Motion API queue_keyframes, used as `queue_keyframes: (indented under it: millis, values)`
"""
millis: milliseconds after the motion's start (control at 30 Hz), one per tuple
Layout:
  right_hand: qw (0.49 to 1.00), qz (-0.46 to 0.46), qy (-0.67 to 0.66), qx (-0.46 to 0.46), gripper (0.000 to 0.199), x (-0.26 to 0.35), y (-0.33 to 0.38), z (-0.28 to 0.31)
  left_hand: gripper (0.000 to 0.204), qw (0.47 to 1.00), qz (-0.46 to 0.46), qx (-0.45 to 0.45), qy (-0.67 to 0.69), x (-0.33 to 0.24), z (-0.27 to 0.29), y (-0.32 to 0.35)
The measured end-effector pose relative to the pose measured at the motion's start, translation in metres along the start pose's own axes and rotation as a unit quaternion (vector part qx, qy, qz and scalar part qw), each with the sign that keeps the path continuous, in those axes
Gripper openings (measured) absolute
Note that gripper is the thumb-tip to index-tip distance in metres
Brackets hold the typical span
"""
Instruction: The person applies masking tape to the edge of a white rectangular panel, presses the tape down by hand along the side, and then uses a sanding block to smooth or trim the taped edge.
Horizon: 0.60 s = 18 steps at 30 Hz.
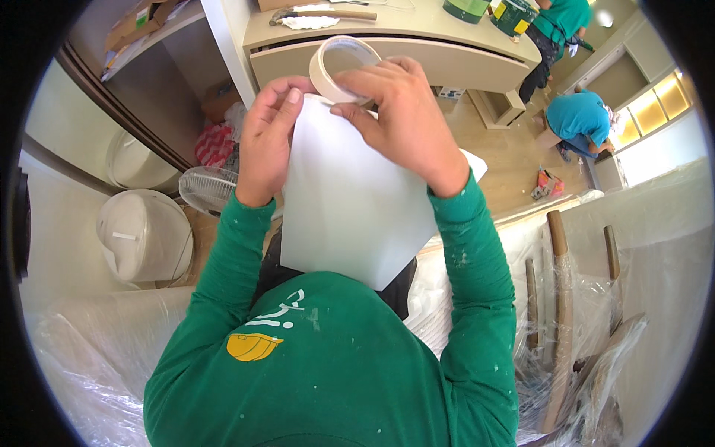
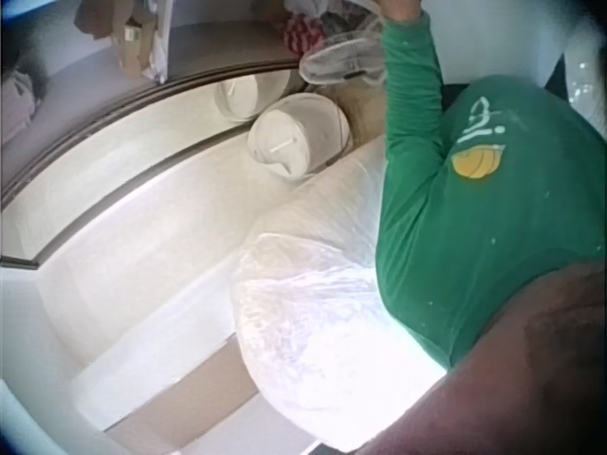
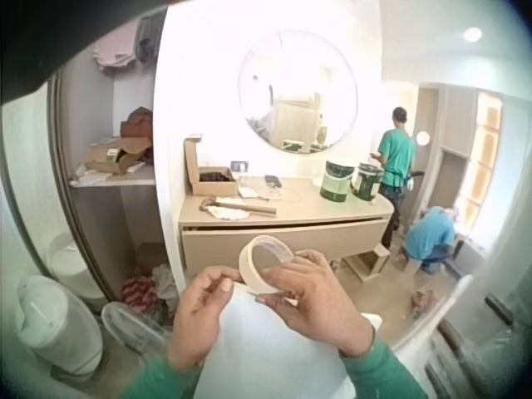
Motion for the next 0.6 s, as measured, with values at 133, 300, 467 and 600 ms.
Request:
queue_keyframes:
  millis: [133,300,467,600]
  values:
    - [0.995,-0.058,-0.058,0.062,0.034,-0.010,-0.007,0.019,0.031,0.997,0.060,0.045,0.018,-0.013,0.006,-0.008]
    - [0.962,-0.164,-0.204,0.081,0.034,-0.022,0.003,0.024,0.028,0.995,0.047,0.082,0.008,-0.010,0.015,-0.007]
    - [0.940,-0.196,-0.270,0.067,0.036,-0.025,0.010,0.016,0.028,0.994,0.030,0.102,-0.007,-0.006,0.018,-0.010]
    - [0.939,-0.184,-0.282,0.067,0.038,-0.025,0.009,0.012,0.024,0.997,-0.020,0.054,-0.050,-0.006,0.014,-0.012]
Point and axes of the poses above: each hand's wrist, its own y-axis away from the middle knuckle, its own z-axis out of the back of the hand, x = y × z, the point moved 2 cm from there along -y, towards the middle knuckle, and after that the axes turned 15 degrees about -y, right-handed, at the moved point
